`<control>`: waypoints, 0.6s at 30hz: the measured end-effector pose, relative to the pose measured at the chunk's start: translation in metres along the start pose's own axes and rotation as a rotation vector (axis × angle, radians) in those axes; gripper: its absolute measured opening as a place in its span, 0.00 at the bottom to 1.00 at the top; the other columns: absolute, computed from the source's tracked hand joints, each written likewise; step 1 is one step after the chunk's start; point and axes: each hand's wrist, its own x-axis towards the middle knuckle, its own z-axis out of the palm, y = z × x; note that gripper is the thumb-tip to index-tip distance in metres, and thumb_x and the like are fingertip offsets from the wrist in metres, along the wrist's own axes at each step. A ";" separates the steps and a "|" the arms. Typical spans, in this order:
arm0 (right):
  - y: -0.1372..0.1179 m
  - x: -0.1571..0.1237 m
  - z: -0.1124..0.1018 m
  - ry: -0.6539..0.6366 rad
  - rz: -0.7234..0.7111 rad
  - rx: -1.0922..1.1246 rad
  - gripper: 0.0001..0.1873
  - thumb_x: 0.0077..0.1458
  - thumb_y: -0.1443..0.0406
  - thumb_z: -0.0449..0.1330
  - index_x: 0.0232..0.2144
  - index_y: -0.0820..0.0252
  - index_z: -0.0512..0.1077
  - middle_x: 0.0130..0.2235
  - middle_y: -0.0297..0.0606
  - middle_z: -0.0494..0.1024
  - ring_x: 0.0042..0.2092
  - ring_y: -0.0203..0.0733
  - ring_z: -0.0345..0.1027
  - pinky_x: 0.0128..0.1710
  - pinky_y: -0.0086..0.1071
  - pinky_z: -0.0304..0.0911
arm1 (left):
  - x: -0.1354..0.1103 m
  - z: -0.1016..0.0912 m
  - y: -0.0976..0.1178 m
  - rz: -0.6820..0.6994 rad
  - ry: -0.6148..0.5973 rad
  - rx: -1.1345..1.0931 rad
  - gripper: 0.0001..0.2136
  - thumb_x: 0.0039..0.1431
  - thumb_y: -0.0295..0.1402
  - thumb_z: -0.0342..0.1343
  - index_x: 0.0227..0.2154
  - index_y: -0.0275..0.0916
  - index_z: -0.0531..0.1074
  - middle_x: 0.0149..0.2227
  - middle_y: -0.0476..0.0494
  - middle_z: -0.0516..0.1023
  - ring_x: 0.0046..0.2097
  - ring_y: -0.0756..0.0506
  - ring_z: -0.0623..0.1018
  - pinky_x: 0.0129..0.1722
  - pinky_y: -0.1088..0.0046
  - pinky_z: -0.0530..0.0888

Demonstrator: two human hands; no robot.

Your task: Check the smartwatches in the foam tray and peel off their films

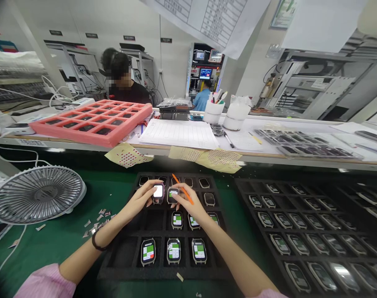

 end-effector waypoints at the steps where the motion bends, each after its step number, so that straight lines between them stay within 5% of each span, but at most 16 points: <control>1: 0.000 0.000 0.000 0.001 0.000 0.003 0.14 0.52 0.59 0.63 0.40 0.56 0.68 0.31 0.33 0.74 0.26 0.38 0.73 0.24 0.31 0.67 | 0.000 0.000 0.000 -0.003 0.013 0.005 0.22 0.58 0.49 0.50 0.48 0.38 0.68 0.31 0.48 0.69 0.25 0.53 0.69 0.17 0.80 0.57; 9: 0.001 0.001 0.001 0.003 -0.011 0.010 0.12 0.56 0.56 0.59 0.39 0.56 0.70 0.27 0.33 0.73 0.26 0.40 0.73 0.23 0.31 0.67 | -0.001 -0.001 0.007 -0.012 -0.011 0.037 0.19 0.59 0.46 0.49 0.45 0.36 0.69 0.29 0.48 0.71 0.26 0.51 0.72 0.18 0.79 0.59; 18: -0.005 -0.001 -0.002 -0.078 0.013 -0.031 0.18 0.52 0.60 0.63 0.45 0.54 0.65 0.44 0.38 0.72 0.32 0.38 0.75 0.31 0.34 0.70 | 0.000 -0.005 0.002 0.042 -0.082 0.005 0.23 0.56 0.39 0.56 0.54 0.40 0.61 0.46 0.40 0.72 0.37 0.48 0.75 0.27 0.78 0.68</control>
